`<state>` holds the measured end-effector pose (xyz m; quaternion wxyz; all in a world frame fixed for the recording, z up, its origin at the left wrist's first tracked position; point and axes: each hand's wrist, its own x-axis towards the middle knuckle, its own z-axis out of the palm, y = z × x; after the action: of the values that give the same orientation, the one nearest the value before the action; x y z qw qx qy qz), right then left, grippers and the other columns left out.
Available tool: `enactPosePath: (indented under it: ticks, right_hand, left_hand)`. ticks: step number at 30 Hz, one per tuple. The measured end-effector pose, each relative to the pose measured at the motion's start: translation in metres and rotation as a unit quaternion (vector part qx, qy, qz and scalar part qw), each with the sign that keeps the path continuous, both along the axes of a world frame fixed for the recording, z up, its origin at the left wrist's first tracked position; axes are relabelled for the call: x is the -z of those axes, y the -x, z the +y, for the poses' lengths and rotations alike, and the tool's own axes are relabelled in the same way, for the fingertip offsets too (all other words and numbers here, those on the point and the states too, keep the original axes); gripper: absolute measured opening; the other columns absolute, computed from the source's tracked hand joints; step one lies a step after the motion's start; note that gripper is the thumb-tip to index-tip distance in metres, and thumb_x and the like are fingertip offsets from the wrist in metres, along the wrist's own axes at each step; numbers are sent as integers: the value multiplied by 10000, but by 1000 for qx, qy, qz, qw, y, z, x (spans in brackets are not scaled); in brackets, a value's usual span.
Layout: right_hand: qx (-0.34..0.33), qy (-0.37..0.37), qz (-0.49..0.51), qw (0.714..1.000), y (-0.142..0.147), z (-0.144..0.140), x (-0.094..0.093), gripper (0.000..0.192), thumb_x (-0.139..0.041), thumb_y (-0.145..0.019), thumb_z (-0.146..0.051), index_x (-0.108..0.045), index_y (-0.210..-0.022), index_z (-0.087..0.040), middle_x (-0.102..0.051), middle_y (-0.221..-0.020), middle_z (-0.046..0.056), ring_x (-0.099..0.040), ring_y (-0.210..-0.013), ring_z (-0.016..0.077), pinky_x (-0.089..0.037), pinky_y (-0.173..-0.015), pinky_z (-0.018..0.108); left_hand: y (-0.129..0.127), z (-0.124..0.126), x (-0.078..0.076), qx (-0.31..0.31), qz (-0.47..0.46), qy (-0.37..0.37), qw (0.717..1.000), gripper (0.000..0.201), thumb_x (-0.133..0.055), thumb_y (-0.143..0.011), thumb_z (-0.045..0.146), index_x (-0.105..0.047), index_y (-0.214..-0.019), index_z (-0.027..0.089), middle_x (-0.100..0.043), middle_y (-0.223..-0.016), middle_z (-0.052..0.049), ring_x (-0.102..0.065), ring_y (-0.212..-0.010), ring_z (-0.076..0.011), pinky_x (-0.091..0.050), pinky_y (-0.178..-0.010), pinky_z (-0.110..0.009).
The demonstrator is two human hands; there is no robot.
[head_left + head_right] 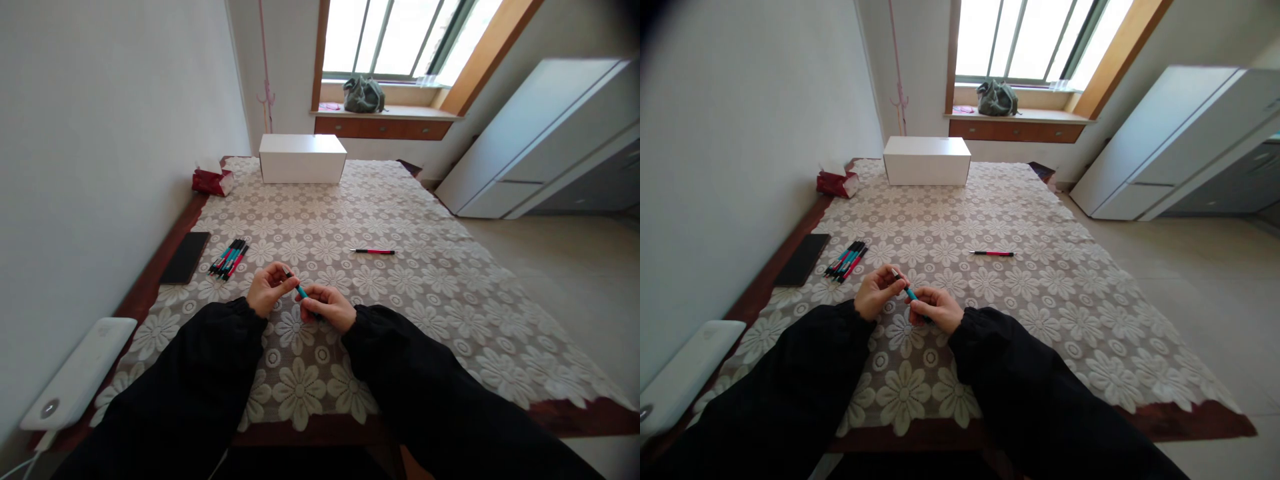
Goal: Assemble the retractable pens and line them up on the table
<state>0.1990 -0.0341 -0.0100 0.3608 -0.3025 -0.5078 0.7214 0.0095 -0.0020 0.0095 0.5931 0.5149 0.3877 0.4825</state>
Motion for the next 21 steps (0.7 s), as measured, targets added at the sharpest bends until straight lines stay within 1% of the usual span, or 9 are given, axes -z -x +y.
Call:
enactPosePath:
  ticks: [3,4,8,10,11,13,15,16,21]
  right_hand:
    - [2,16,10,1000,0,0,1,487,-645,-887,-630,-677,-1015,-161,-704,-749,32,-608,-596,130,-489,-588,268]
    - [3,19,11,1000,0,0,1,491,-641,-890,-633,-681,-1015,-160,-706,-757,35,-612,-607,132,-491,-597,269]
    - [13,6,17,1000,-1,2,2,437,-810,-780,-539,-658,-964,-172,-679,-749,6,-605,-636,128,-492,-628,268]
    - [20,0,16,1000,-1,2,3,446,-856,-736,-503,-649,-968,-183,-652,-739,-17,-580,-621,115,-478,-611,254]
    - [22,2,13,1000,-1,2,3,450,-846,-745,-513,-652,-984,-184,-643,-733,-23,-566,-609,109,-466,-593,245]
    - [20,21,9,1000,-1,1,3,465,-755,-815,-590,-664,-1004,-175,-648,-737,-8,-560,-597,110,-452,-567,242]
    - [10,40,9,999,-1,0,4,501,-666,-864,-648,-672,-968,-158,-666,-741,20,-581,-608,124,-461,-569,253]
    - [8,45,10,999,-1,0,4,504,-665,-863,-652,-670,-945,-154,-673,-744,27,-593,-618,130,-470,-578,258]
    - [17,30,30,999,0,1,5,446,-864,-727,-503,-604,-894,-182,-656,-729,-15,-612,-632,124,-492,-618,253]
  left_hand:
    - [0,1,1,-7,-1,4,1000,463,-893,-649,469,-593,-827,165,-676,-752,-5,-620,-659,-121,-441,-583,-225]
    - [0,1,1,-4,-1,6,1000,463,-895,-648,468,-594,-825,164,-672,-746,-2,-616,-653,-117,-443,-587,-224]
    - [-1,-2,-1,16,4,6,1000,439,-899,-653,449,-610,-809,158,-656,-718,5,-619,-648,-115,-466,-621,-232]
    - [-1,-4,-3,21,4,6,1000,438,-899,-655,456,-614,-804,158,-658,-717,1,-631,-652,-124,-477,-629,-240]
    - [-2,-4,-4,23,1,7,1000,446,-899,-652,466,-616,-807,158,-663,-719,-2,-635,-649,-127,-480,-626,-243]
    - [-2,-5,-5,26,-7,11,1000,463,-897,-649,487,-622,-825,159,-674,-726,-9,-638,-642,-133,-485,-617,-249]
    - [-1,-4,-5,28,-9,11,1000,469,-900,-644,490,-632,-839,158,-686,-737,-16,-641,-653,-136,-491,-625,-252]
    - [-1,-4,-4,29,-7,8,1000,466,-902,-642,486,-638,-841,158,-690,-742,-19,-644,-662,-138,-495,-633,-252]
    - [0,-4,-1,38,7,3,999,435,-899,-656,464,-647,-835,159,-695,-750,-24,-659,-702,-147,-512,-670,-258]
